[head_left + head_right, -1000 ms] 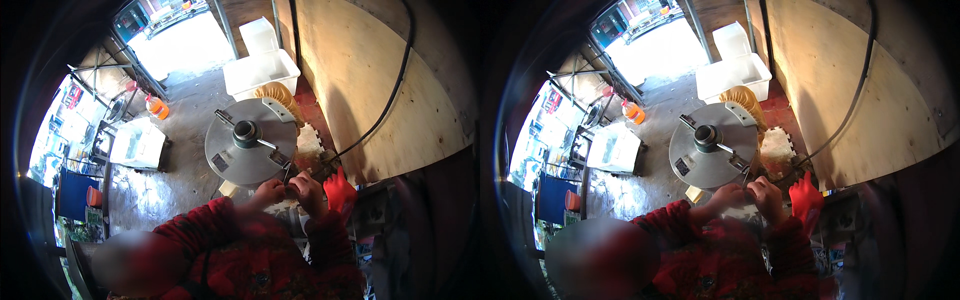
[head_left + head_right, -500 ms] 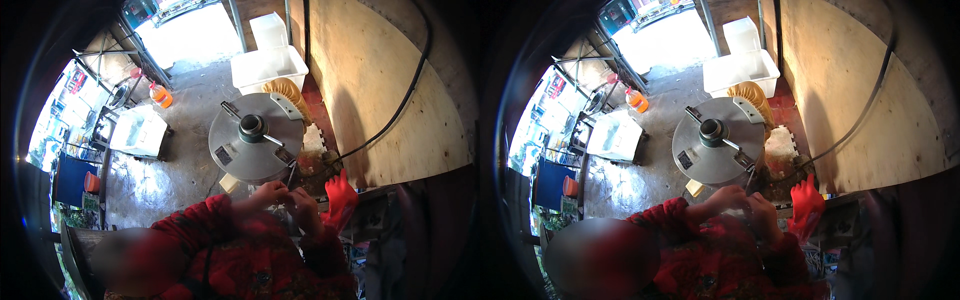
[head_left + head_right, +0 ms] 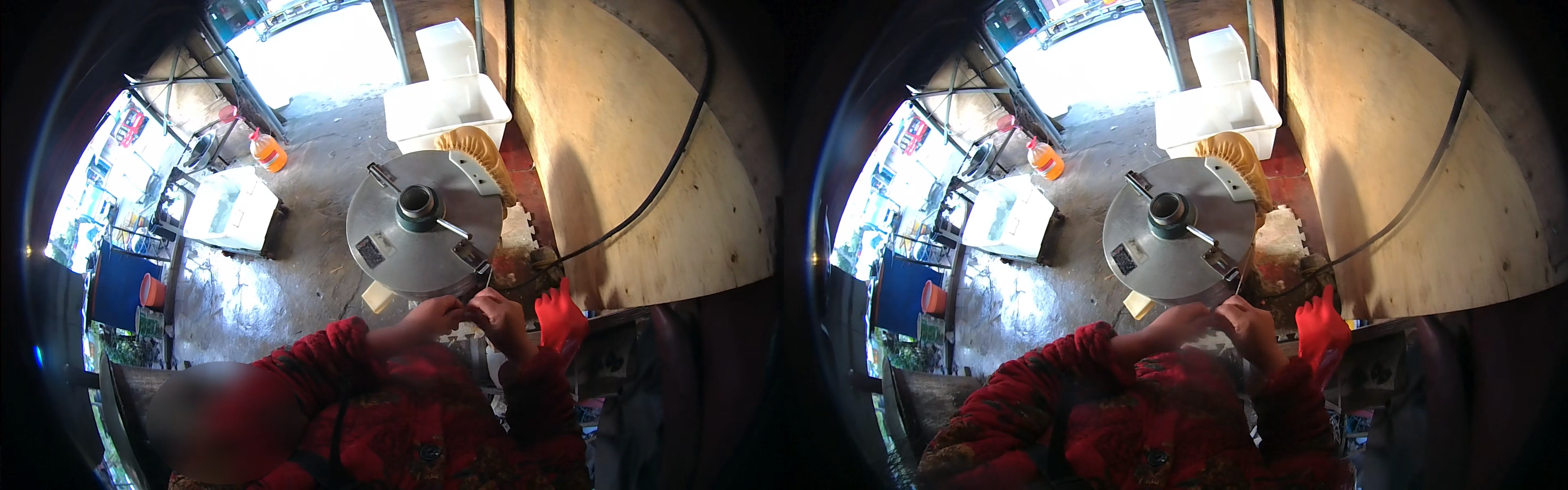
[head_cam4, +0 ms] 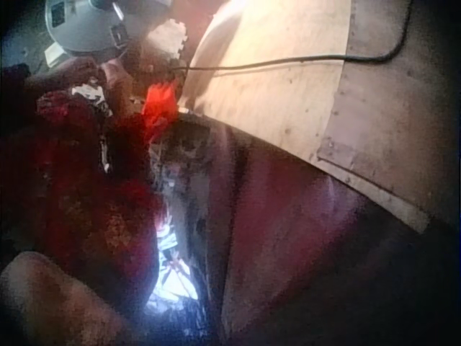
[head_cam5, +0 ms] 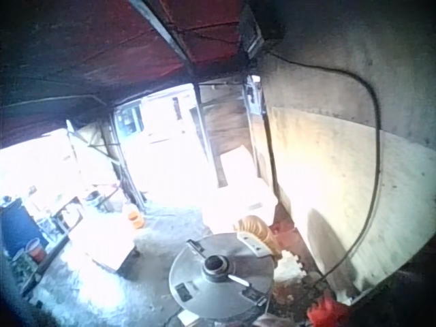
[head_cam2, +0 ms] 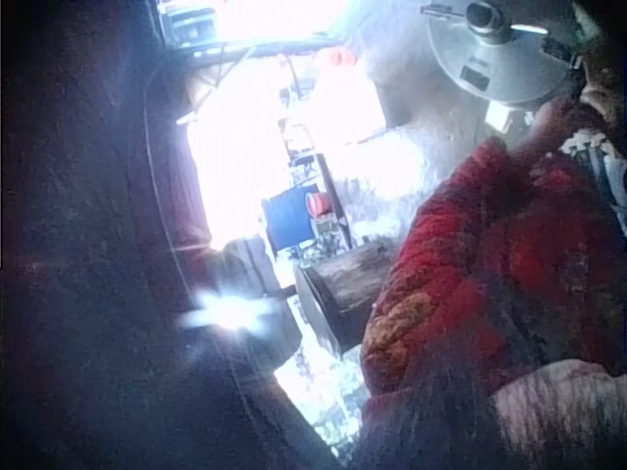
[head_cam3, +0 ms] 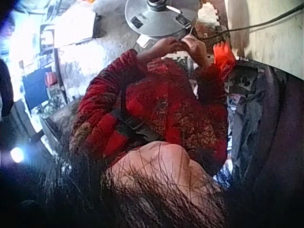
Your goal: The person assembles a machine by placing a metal disc into a bucket, inserting a central hub, and attaching a brush-like component. They then handle white plastic containers, moving them around the workspace.
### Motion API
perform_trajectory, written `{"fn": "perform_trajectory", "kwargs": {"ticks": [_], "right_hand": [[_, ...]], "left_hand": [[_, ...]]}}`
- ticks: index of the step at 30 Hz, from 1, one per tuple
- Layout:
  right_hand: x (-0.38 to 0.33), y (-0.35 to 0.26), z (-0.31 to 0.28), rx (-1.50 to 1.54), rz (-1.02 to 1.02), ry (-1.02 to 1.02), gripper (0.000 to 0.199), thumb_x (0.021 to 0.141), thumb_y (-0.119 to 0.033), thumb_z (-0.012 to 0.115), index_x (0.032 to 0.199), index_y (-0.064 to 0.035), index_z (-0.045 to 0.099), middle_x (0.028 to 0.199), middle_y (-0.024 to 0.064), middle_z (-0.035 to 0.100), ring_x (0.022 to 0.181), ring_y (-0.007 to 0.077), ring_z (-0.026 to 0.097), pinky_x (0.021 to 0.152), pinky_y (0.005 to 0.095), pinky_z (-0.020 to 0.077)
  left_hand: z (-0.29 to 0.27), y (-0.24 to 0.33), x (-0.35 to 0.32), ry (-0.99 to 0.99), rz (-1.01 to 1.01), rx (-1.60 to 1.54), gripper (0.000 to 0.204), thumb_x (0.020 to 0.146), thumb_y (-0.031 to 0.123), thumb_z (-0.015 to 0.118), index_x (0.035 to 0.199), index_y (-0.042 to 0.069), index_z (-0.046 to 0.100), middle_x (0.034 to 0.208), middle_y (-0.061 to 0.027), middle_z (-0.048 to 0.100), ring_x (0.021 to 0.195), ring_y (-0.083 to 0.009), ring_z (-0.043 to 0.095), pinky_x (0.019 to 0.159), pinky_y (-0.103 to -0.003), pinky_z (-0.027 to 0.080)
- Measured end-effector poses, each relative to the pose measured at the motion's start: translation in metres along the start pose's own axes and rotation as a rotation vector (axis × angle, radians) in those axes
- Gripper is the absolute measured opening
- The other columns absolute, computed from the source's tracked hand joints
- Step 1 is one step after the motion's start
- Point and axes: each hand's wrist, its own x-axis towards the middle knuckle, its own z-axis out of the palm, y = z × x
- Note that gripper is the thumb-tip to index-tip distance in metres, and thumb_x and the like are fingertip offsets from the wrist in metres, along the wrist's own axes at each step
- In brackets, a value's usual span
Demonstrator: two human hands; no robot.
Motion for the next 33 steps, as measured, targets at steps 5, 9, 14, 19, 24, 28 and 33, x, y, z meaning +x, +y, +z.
{"fn": "perform_trajectory", "kwargs": {"ticks": [5, 9, 14, 19, 24, 28, 33], "right_hand": [[-0.003, 0.008, 0.003, 0.16, 0.073, 0.021, 0.015, 0.079, -0.014, 0.067, 0.078, -0.0008, 0.059, 0.076, 0.0085, 0.056, 0.066, 0.0199, 0.057, 0.058, 0.0294, 0.0443], [-0.009, 0.015, 0.001, 0.242, 0.173, 0.01, 0.015, 0.077, -0.015, 0.069, 0.08, -0.0023, 0.061, 0.075, 0.0088, 0.056, 0.069, 0.0239, 0.057, 0.06, 0.0307, 0.0443], [-0.013, 0.033, 0.001, 0.29, 0.158, 0.044, 0.015, 0.076, -0.012, 0.068, 0.082, 0.0002, 0.061, 0.076, 0.0085, 0.057, 0.069, 0.0203, 0.057, 0.061, 0.029, 0.0436], [-0.02, 0.053, 0.005, 0.345, 0.294, 0.035, 0.011, 0.079, -0.008, 0.063, 0.084, 0.0011, 0.061, 0.076, 0.0063, 0.056, 0.072, 0.014, 0.056, 0.061, 0.0268, 0.0428], [-0.016, 0.093, 0.008, 0.282, 0.329, 0.029, 0.011, 0.08, -0.008, 0.06, 0.085, 0.0014, 0.06, 0.077, 0.0103, 0.058, 0.073, 0.0185, 0.058, 0.065, 0.0295, 0.0445], [-0.004, 0.131, 0.016, 0.263, 0.315, 0.086, 0.01, 0.079, -0.009, 0.061, 0.084, 0.0, 0.058, 0.077, 0.0144, 0.059, 0.073, 0.0259, 0.058, 0.067, 0.0334, 0.0452], [0.008, 0.144, 0.015, 0.093, 0.196, 0.041, 0.006, 0.082, -0.004, 0.059, 0.084, 0.0006, 0.058, 0.079, 0.0065, 0.058, 0.075, 0.0132, 0.056, 0.068, 0.0296, 0.045]], "left_hand": [[0.002, 0.007, 0.006, -0.003, -0.146, -0.274, 0.024, 0.088, 0.026, 0.053, 0.091, 0.003, 0.057, 0.074, -0.0036, 0.059, 0.067, -0.011, 0.057, 0.058, -0.026, 0.047], [0.009, 0.005, 0.012, -0.015, -0.167, -0.231, 0.024, 0.087, 0.027, 0.055, 0.092, 0.003, 0.058, 0.075, -0.004, 0.059, 0.067, -0.012, 0.057, 0.059, -0.028, 0.047], [0.029, -0.027, 0.038, 0.052, -0.049, -0.05, 0.024, 0.084, 0.025, 0.056, 0.091, 0.002, 0.057, 0.079, -0.0072, 0.059, 0.069, -0.0181, 0.057, 0.063, -0.029, 0.048], [0.049, -0.054, 0.065, 0.052, 0.237, 0.132, 0.02, 0.088, 0.021, 0.051, 0.091, 0.003, 0.058, 0.083, -0.0077, 0.06, 0.071, -0.019, 0.059, 0.064, -0.03, 0.048], [0.052, -0.048, 0.072, 0.028, -0.183, -0.504, 0.025, 0.09, 0.027, 0.052, 0.103, 0.007, 0.059, 0.085, -0.0035, 0.062, 0.067, -0.0111, 0.059, 0.057, -0.028, 0.05], [0.049, -0.045, 0.07, 0.031, -0.284, -0.541, 0.021, 0.089, 0.023, 0.052, 0.102, 0.009, 0.059, 0.083, -0.0041, 0.062, 0.068, -0.0135, 0.059, 0.059, -0.028, 0.05], [0.048, -0.054, 0.069, 0.046, -0.343, -0.691, 0.016, 0.089, 0.018, 0.051, 0.1, 0.009, 0.059, 0.082, -0.0048, 0.062, 0.069, -0.0148, 0.059, 0.06, -0.029, 0.049]]}}
